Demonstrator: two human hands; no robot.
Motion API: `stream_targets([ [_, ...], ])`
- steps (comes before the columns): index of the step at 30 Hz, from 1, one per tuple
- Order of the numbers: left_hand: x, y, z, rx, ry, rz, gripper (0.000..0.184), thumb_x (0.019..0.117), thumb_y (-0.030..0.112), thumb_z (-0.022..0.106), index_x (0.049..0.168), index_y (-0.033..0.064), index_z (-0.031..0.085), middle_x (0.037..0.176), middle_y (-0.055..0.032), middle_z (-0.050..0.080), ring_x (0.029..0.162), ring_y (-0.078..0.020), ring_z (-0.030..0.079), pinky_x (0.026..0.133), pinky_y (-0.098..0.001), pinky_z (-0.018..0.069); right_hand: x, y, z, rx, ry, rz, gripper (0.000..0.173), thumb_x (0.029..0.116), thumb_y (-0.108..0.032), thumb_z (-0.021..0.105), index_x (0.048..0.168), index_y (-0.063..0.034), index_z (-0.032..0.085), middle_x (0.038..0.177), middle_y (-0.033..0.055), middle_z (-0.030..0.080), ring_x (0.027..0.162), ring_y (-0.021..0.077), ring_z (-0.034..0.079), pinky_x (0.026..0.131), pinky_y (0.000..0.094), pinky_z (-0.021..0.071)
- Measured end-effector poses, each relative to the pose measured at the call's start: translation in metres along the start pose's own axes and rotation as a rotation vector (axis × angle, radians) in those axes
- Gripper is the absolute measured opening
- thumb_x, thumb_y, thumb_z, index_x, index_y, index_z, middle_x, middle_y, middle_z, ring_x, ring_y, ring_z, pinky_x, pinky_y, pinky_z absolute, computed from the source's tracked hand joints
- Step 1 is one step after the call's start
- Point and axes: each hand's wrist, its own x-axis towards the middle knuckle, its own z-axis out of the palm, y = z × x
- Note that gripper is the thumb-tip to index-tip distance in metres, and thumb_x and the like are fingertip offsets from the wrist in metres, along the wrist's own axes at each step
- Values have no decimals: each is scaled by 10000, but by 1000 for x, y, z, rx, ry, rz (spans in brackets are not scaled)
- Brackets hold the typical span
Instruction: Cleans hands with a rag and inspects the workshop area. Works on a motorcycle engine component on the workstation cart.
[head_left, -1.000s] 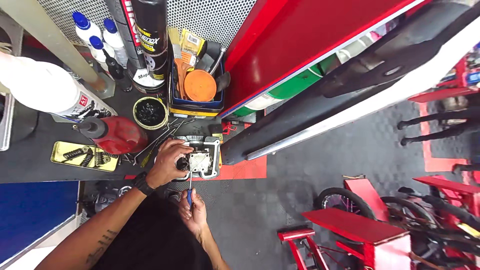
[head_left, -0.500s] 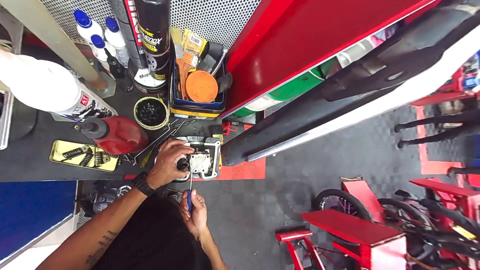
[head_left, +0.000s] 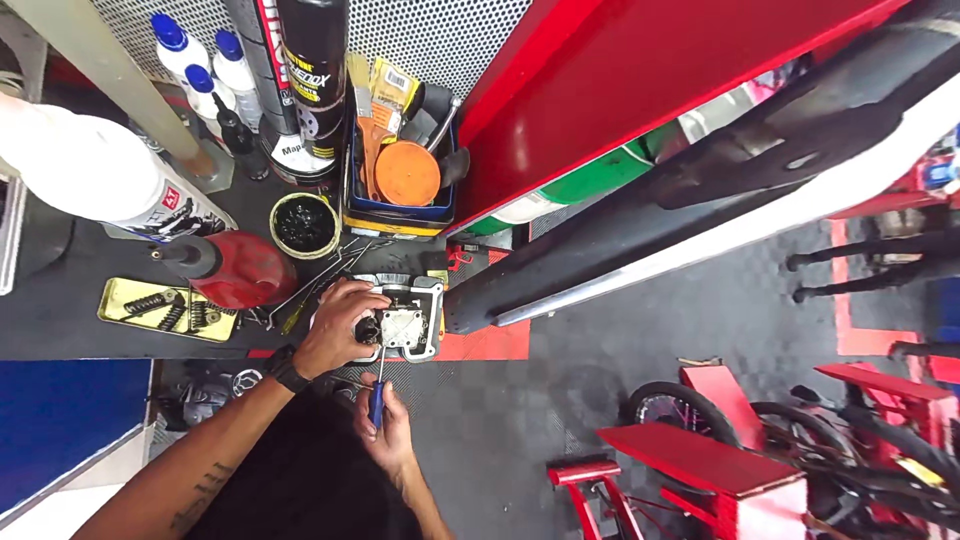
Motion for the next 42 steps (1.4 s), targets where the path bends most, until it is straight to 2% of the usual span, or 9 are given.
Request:
stream_targets([
  [2,0,0,0,5,-5,-1,618,659,283,873,1243,193,692,1302,35,688,1397,-233,486,1245,-550,214,1,-2,1,-20,-28,15,491,1025,-495,548,1260,-85,681,682,10,645,479,54,537,450,196,448],
  [6,0,0,0,0,-3,-1,623,642,267,882,1231,186,698,1293,33,693,1394,-241,490,1242,-562,214,0,0,5,-133,60,-82,404,1049,-436,544,1014,-65,702,585,-38,545,440,31,478,419,180,390],
  [10,2,3,-1,13,-20,-7,621,637,270,883,1225,183,702,1290,42,693,1389,-235,494,1239,-562,216,-1,2,9,-207,122,-145,414,1066,-415,515,967,-54,691,570,-34,522,423,28,452,399,175,364],
  [23,3,4,-1,30,-20,-2,601,652,286,860,1228,184,722,1280,32,704,1371,-244,513,1219,-573,242,2,9,15,-538,294,-311,403,1084,-326,470,902,-38,685,552,-24,525,405,18,420,379,172,343],
  [32,4,4,0,39,-22,3,580,652,280,846,1211,180,730,1273,33,709,1376,-249,509,1215,-579,239,4,13,12,-655,331,-390,365,1082,-269,463,906,-41,688,561,-35,541,426,10,438,396,173,363],
  [36,3,3,0,42,-21,5,583,662,291,849,1222,180,729,1285,33,705,1380,-243,505,1214,-560,247,2,11,12,-626,318,-339,377,1086,-286,442,925,-48,687,571,-37,550,425,9,435,394,171,358],
  [39,2,3,0,35,-26,0,592,670,287,849,1238,176,722,1287,30,705,1377,-242,508,1217,-567,238,0,6,17,-512,302,-226,413,1091,-344,406,1002,-51,684,573,-37,537,410,13,417,383,170,345],
  [42,2,2,0,32,-20,10,599,671,287,847,1246,178,719,1292,32,703,1376,-244,510,1217,-571,239,0,4,18,-481,305,-227,382,1098,-322,399,1049,-35,646,603,3,572,424,33,462,392,179,379],
])
